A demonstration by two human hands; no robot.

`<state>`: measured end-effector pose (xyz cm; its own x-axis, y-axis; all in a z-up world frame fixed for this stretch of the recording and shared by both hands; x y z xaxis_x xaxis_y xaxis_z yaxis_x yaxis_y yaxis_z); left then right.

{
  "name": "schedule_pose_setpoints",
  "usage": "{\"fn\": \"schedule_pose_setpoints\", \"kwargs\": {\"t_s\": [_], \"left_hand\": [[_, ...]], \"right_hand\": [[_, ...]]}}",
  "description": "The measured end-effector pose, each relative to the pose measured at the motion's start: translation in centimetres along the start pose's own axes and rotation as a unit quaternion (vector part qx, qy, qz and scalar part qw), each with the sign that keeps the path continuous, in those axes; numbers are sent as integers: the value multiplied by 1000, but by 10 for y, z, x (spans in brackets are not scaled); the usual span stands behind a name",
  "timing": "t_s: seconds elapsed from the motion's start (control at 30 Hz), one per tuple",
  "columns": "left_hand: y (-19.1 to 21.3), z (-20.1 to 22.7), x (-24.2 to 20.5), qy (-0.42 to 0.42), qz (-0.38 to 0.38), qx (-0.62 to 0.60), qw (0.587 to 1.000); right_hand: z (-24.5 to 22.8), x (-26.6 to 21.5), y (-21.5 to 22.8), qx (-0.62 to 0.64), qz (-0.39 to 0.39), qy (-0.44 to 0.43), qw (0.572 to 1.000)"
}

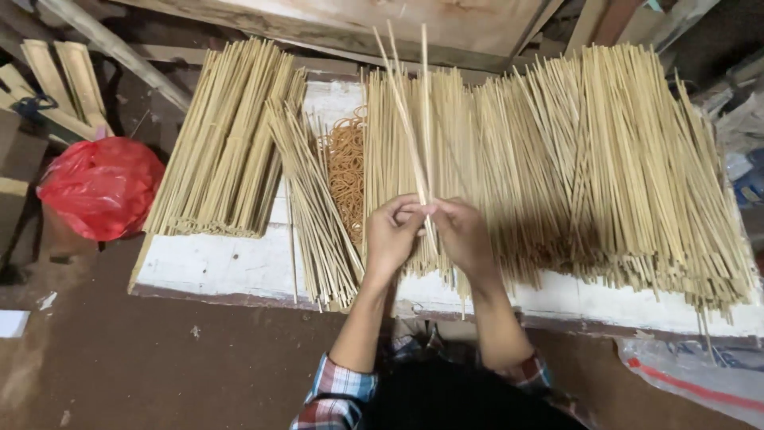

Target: Sorting and aligning thin wooden sticks into bundles on a workshop table

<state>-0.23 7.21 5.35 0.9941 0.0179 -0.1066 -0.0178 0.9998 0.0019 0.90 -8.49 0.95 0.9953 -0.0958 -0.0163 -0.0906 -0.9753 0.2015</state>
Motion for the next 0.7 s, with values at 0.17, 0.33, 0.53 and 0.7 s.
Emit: {"fn": "schedule_pose_setpoints", "kwargs": {"t_s": [0.17, 0.33, 0.53, 0.7], "left_hand": [[96, -24, -12, 31, 105, 83, 990], [155, -60, -10, 61, 175, 205, 961], [162, -52, -17, 59, 222, 340, 912], [118, -28, -9, -22, 215, 347, 913]], "right_hand": [[-13, -10, -101, -33, -120, 43, 991], [-23, -19, -166, -40, -172, 42, 983], [-59, -27, -163, -135, -161, 101, 972], [-24, -13, -96, -131, -57, 104, 984]]}}
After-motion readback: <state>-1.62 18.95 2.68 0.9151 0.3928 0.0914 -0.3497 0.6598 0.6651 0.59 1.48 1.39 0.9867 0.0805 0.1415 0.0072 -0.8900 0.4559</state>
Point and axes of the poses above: each hand's wrist, its own x-axis towards the middle knuckle, its own y-axis out of the back of the hand, z = x × y, the point moved 5 cm from there along x, towards the middle knuckle, and after that the axes turned 10 degrees about x, right-handed, at the moved point
